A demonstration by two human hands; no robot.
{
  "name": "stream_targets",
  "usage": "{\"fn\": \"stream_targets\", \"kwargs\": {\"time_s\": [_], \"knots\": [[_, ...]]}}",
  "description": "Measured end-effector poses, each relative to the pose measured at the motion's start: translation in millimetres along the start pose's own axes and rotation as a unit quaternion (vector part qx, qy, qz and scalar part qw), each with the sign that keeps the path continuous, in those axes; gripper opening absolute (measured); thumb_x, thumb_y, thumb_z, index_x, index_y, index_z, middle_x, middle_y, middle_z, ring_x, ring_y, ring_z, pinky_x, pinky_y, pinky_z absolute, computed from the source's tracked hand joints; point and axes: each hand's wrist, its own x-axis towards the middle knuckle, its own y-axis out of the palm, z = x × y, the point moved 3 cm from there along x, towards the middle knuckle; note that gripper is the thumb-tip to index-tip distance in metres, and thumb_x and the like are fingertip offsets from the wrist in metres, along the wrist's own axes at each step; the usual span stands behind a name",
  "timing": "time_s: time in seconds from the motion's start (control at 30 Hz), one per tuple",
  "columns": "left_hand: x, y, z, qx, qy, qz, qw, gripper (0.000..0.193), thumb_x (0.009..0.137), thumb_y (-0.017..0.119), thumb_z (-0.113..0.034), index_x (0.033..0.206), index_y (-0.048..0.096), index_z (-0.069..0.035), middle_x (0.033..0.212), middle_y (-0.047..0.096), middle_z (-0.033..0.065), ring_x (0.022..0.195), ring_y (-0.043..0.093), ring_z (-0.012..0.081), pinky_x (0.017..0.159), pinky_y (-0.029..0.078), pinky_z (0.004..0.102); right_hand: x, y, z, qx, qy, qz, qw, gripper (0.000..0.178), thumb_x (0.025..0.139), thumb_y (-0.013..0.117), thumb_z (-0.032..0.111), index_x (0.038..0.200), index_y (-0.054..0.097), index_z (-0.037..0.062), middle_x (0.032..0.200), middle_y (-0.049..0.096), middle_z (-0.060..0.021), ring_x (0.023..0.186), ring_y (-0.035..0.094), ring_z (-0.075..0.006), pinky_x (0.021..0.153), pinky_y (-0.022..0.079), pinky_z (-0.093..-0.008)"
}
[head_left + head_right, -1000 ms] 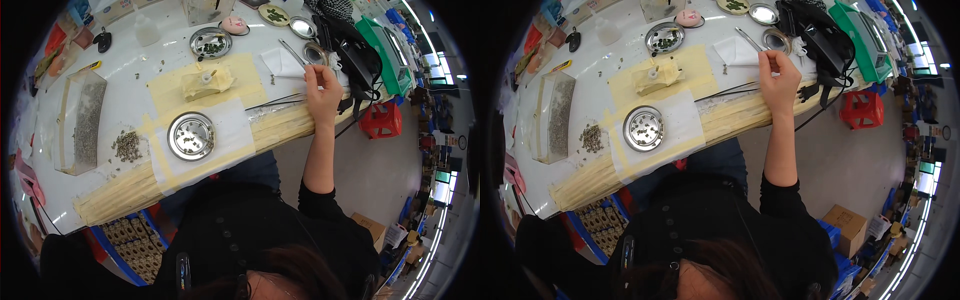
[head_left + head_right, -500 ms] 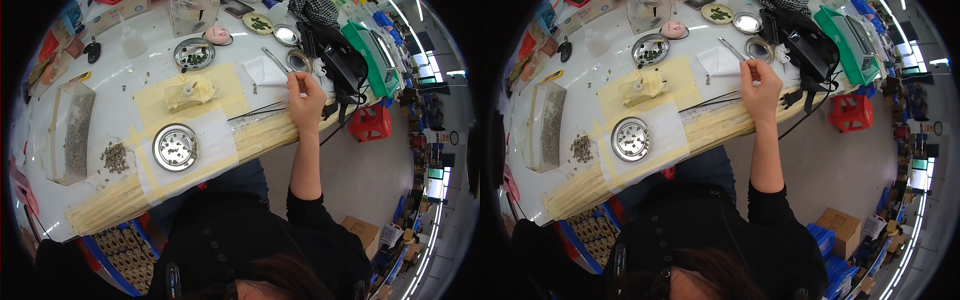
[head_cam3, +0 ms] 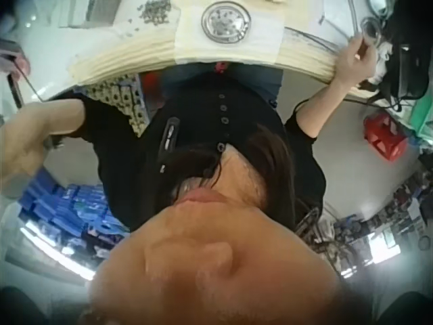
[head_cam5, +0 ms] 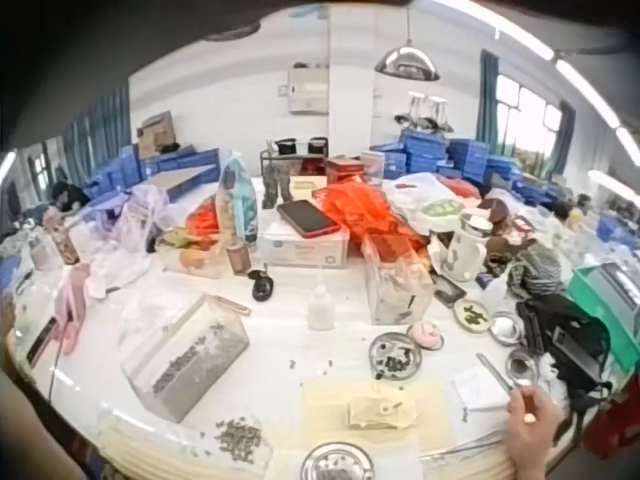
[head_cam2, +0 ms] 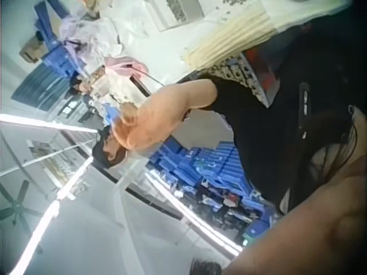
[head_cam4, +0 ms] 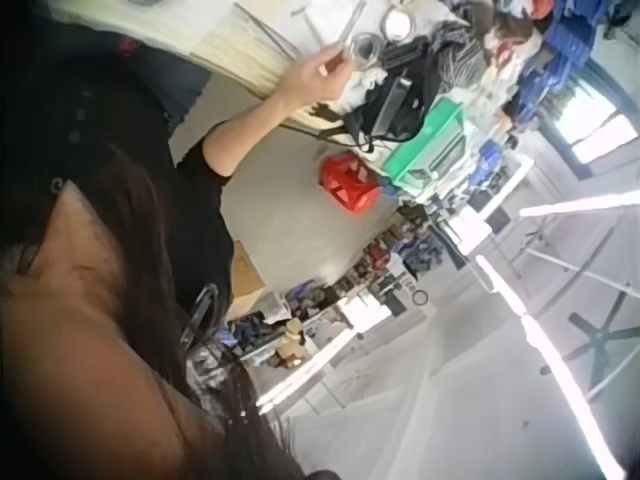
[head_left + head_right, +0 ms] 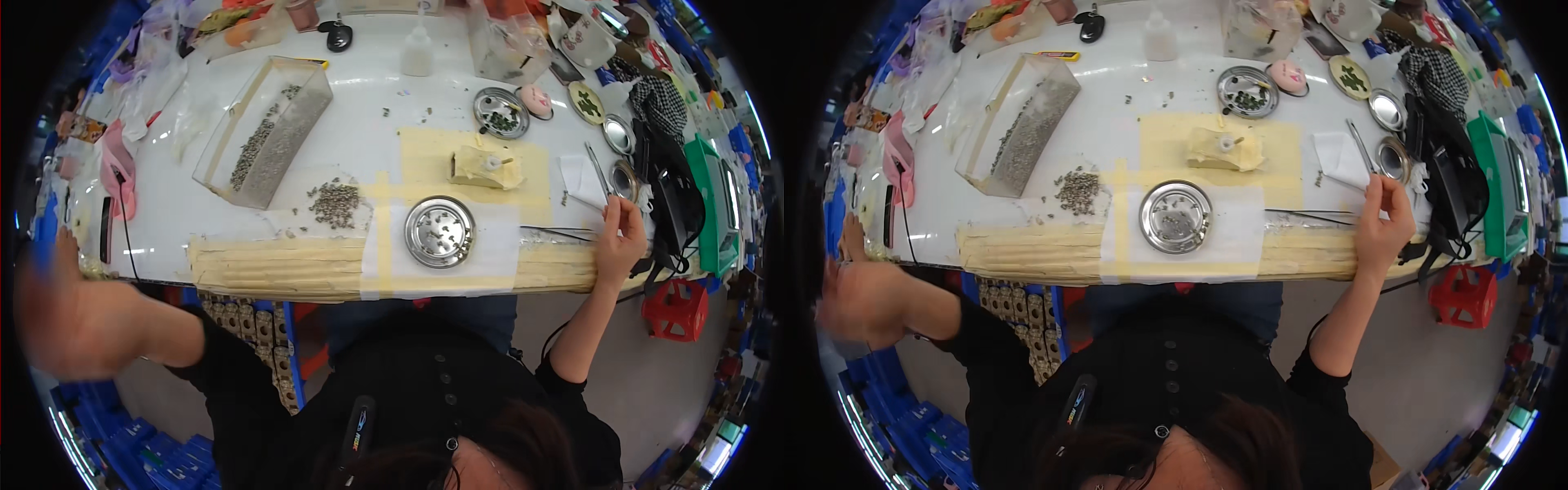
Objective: Assembling or sorting small precision components at a factory workbench using fingers.
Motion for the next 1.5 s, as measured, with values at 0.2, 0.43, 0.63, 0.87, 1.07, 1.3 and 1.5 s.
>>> {"fn": "stream_targets", "kwargs": {"time_s": [0.2,0.43,0.63,0.87,1.07,1.3,1.5], "knots": [[-86,58,180,0.154,-0.222,0.426,0.864,0.042,0.084,0.073,-0.027,0.116,0.064,0.000,0.112,0.067,0.0166,0.106,0.063,0.0236,0.095,0.046,0.0329,0,-3,-9,-0.005,-0.001,-0.009,1.000,0.013,0.093,0.062,0.010,0.091,0.065,-0.0026,0.073,0.063,-0.0015,0.068,0.057,-0.0060,0.064,0.045,-0.0207],[-142,99,240,0.272,-0.124,0.535,0.790,0.069,0.077,0.075,-0.043,0.130,0.056,-0.003,0.124,0.061,0.0223,0.118,0.056,0.0358,0.099,0.044,0.0416,1,-7,-11,-0.020,0.006,0.002,1.000,0.012,0.094,0.062,0.010,0.093,0.065,-0.0016,0.076,0.064,0.0001,0.070,0.057,-0.0045,0.066,0.045,-0.0188],[-155,93,262,0.259,-0.190,0.486,0.813,0.046,0.086,0.065,-0.044,0.120,0.065,-0.013,0.115,0.066,0.0148,0.109,0.061,0.0323,0.092,0.048,0.0403,0,-7,-2,-0.001,-0.026,-0.034,0.999,0.011,0.093,0.063,0.009,0.091,0.066,-0.0021,0.074,0.064,-0.0015,0.068,0.059,-0.0064,0.065,0.046,-0.0204],[-162,92,252,0.291,-0.159,0.445,0.832,0.032,0.091,0.061,-0.036,0.110,0.070,-0.011,0.102,0.071,0.0120,0.097,0.066,0.0305,0.086,0.050,0.0374,26,-10,97,0.034,-0.184,0.025,0.982,0.004,0.089,0.064,-0.002,0.091,0.066,-0.0048,0.079,0.065,-0.0043,0.069,0.059,-0.0084,0.066,0.046,-0.0210],[-98,52,200,0.106,-0.188,0.204,0.955,0.020,0.093,0.062,-0.011,0.104,0.068,0.004,0.096,0.073,0.0124,0.084,0.069,0.0158,0.077,0.054,0.0259,46,12,234,0.070,-0.475,0.180,0.859,0.012,0.077,0.073,-0.004,0.086,0.066,-0.0058,0.078,0.067,-0.0113,0.065,0.061,-0.0184,0.058,0.046,-0.0258],[-97,1,19,0.077,0.024,0.187,0.979,0.018,0.086,0.065,0.010,0.104,0.064,0.014,0.097,0.070,0.0202,0.083,0.069,0.0229,0.075,0.058,0.0319,-10,91,274,0.325,-0.266,0.498,0.759,0.023,0.095,0.056,0.017,0.087,0.067,-0.0021,0.076,0.066,-0.0102,0.067,0.063,-0.0213,0.061,0.048,-0.0293],[-131,-2,-40,0.069,0.148,0.335,0.928,0.022,0.081,0.062,0.005,0.101,0.070,0.003,0.098,0.070,0.0139,0.095,0.068,0.0302,0.079,0.059,0.0365,-41,156,297,0.235,-0.003,0.699,0.675,0.032,0.096,0.058,0.027,0.087,0.064,-0.0026,0.076,0.066,-0.0088,0.070,0.066,-0.0132,0.062,0.052,-0.0253]]}}
